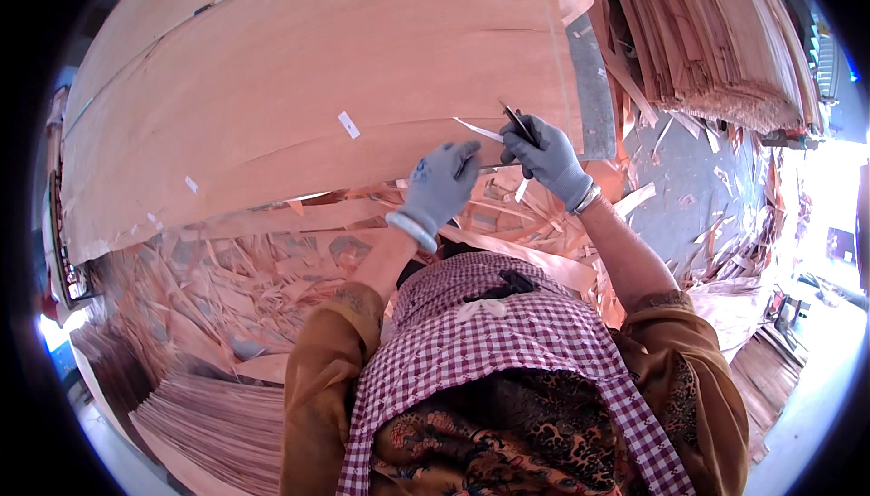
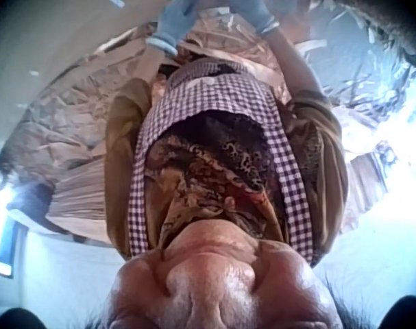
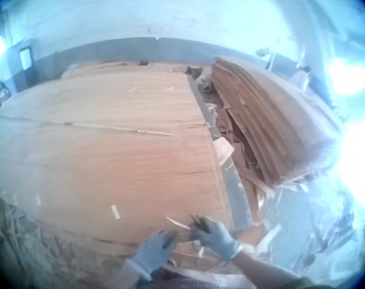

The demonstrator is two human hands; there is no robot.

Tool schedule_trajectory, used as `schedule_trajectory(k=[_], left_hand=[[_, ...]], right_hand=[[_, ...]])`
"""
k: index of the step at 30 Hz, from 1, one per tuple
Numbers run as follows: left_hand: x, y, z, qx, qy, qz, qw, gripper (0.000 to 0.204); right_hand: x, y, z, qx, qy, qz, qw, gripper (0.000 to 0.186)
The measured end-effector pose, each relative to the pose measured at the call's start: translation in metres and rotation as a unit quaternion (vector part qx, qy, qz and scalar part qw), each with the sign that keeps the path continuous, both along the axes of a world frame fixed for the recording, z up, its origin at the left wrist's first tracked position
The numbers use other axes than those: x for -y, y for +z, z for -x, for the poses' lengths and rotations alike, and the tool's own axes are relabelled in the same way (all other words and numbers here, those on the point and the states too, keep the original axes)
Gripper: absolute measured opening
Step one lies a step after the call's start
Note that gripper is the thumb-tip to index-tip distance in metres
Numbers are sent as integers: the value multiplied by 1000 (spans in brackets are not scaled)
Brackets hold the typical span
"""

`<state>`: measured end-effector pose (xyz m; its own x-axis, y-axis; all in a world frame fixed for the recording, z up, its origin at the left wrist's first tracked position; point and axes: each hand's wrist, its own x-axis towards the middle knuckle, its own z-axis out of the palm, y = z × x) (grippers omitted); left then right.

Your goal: The person cuts wood veneer sheets using a knife and straight edge, positioning and trimming large sheets on a work table.

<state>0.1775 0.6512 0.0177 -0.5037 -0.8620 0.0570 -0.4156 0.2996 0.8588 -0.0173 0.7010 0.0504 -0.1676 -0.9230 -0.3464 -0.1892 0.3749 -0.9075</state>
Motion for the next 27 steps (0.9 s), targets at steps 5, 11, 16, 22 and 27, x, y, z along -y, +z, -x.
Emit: schedule_trajectory(k=[5,11,16,22,27], left_hand=[[32,11,11,-232,62,-452,859,17],[51,14,22,-258,105,-397,875,13],[48,6,2,-101,105,107,984,22],[28,-11,0,197,-100,346,912,44],[30,-4,6,280,-116,314,900,48]], right_hand=[[3,12,-7,-61,46,9,997,20],[13,-8,-7,-42,6,22,999,17],[14,-22,1,-68,-20,-17,997,15],[12,-13,2,-70,-19,-40,997,17],[9,-6,9,-111,1,-89,990,20]])
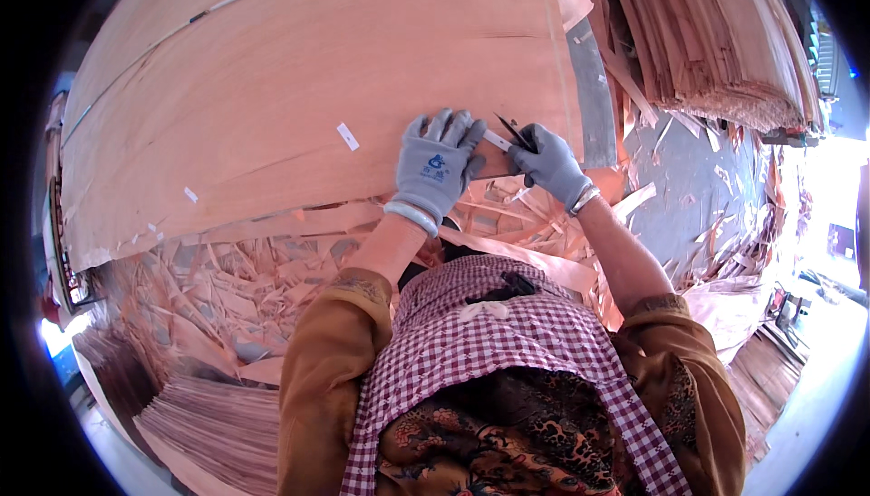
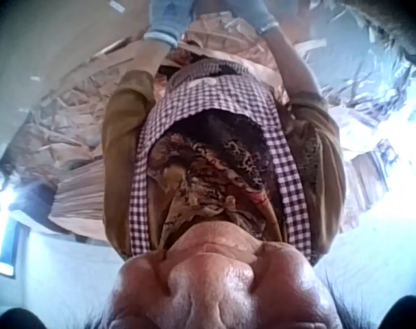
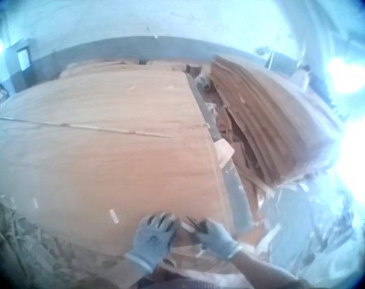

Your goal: The person cuts wood veneer sheets using a knife and straight edge, positioning and trimming large sheets on a work table.

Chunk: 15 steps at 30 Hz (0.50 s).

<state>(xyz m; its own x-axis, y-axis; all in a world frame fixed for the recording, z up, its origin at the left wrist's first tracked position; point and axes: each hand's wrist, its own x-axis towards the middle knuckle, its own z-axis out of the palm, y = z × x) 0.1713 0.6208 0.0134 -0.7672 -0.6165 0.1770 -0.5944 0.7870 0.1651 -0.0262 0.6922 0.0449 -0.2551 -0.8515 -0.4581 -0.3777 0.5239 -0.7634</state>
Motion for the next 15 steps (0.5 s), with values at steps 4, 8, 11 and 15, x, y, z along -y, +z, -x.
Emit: schedule_trajectory(k=[4,8,11,15], left_hand=[[11,5,-8,-84,17,-28,996,44],[17,2,-13,-142,56,-26,988,37],[16,-2,-16,-165,74,-36,983,34],[6,-4,-22,-191,77,-11,979,33]], right_hand=[[-3,-2,6,55,-19,-25,998,25],[-9,-5,4,-16,26,85,996,24],[-15,-3,2,-93,49,148,983,23],[-17,-3,4,-216,128,155,955,21]])
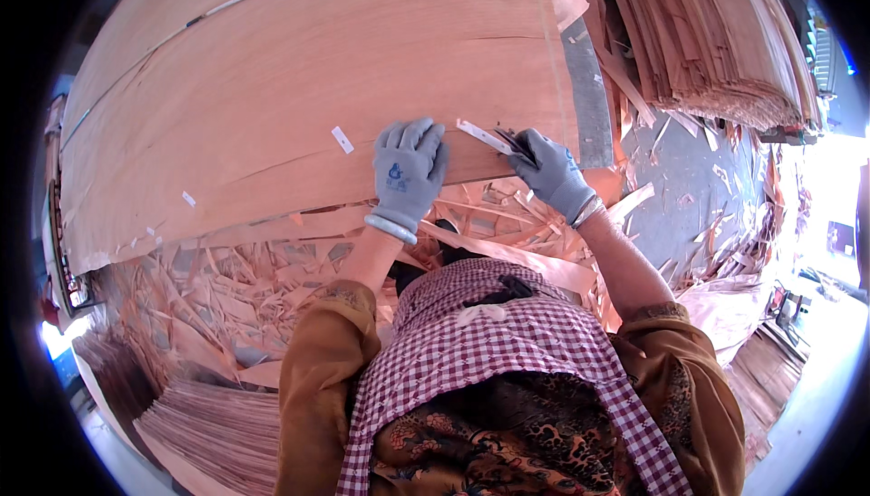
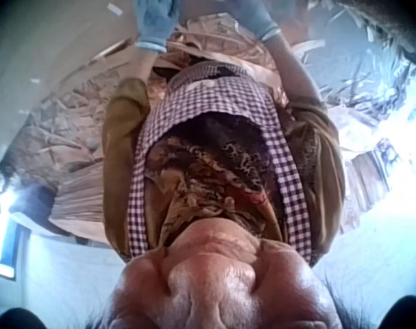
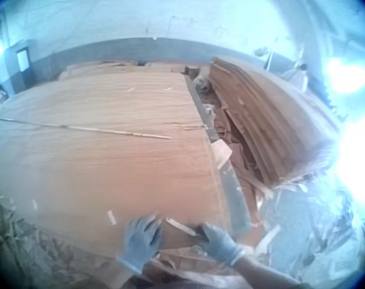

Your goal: The person cuts wood veneer sheets using a knife and straight edge, positioning and trimming large sheets on a work table.

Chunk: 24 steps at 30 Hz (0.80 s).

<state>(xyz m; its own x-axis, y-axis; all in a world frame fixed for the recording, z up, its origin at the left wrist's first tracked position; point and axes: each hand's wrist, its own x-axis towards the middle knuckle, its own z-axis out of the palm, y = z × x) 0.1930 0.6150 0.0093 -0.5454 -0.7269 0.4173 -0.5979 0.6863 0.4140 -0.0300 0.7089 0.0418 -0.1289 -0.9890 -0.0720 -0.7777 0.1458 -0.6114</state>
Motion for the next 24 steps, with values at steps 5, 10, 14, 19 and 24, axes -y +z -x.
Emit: schedule_trajectory(k=[5,10,14,19,24], left_hand=[[-17,-1,6,16,-103,47,993,36],[-12,-2,29,51,-126,48,990,43],[-6,0,31,48,-63,48,996,44],[-8,2,31,63,-153,56,985,46],[-6,1,44,76,-167,28,983,47]], right_hand=[[1,-3,5,298,-103,-99,944,19],[-9,-5,12,531,-198,-200,799,23],[-21,-8,10,621,-257,-204,712,24],[-29,-11,5,581,-281,-177,743,26],[-33,-8,2,581,-304,-170,736,24]])
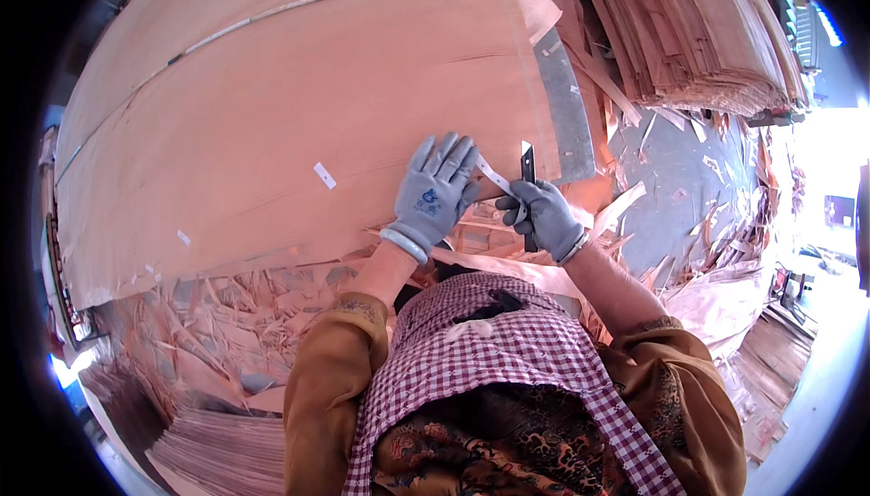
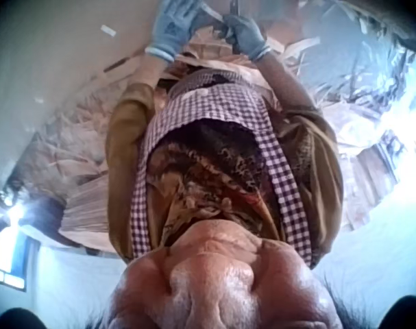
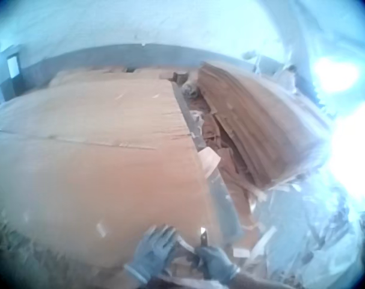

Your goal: The person cuts wood veneer sheets using a knife and straight edge, positioning and trimming large sheets on a work table.

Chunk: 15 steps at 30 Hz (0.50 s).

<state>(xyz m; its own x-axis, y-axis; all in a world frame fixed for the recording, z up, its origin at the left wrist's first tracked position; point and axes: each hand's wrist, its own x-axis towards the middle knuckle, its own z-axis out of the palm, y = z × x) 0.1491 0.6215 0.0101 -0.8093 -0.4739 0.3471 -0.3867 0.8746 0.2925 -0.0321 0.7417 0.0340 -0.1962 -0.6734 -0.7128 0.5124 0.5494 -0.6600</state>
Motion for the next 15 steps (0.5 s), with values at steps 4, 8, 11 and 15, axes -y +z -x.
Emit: schedule_trajectory(k=[4,8,11,15], left_hand=[[2,-1,-3,-49,55,2,997,50],[2,-1,-4,15,30,23,999,49],[1,0,0,53,-12,7,998,49],[-2,0,5,56,-7,-21,998,43]], right_hand=[[-3,5,-2,13,-14,2,1000,25],[-4,2,-2,4,-7,8,1000,23],[-6,-3,1,-3,13,26,1000,22],[-7,-8,-1,-28,36,65,997,18]])
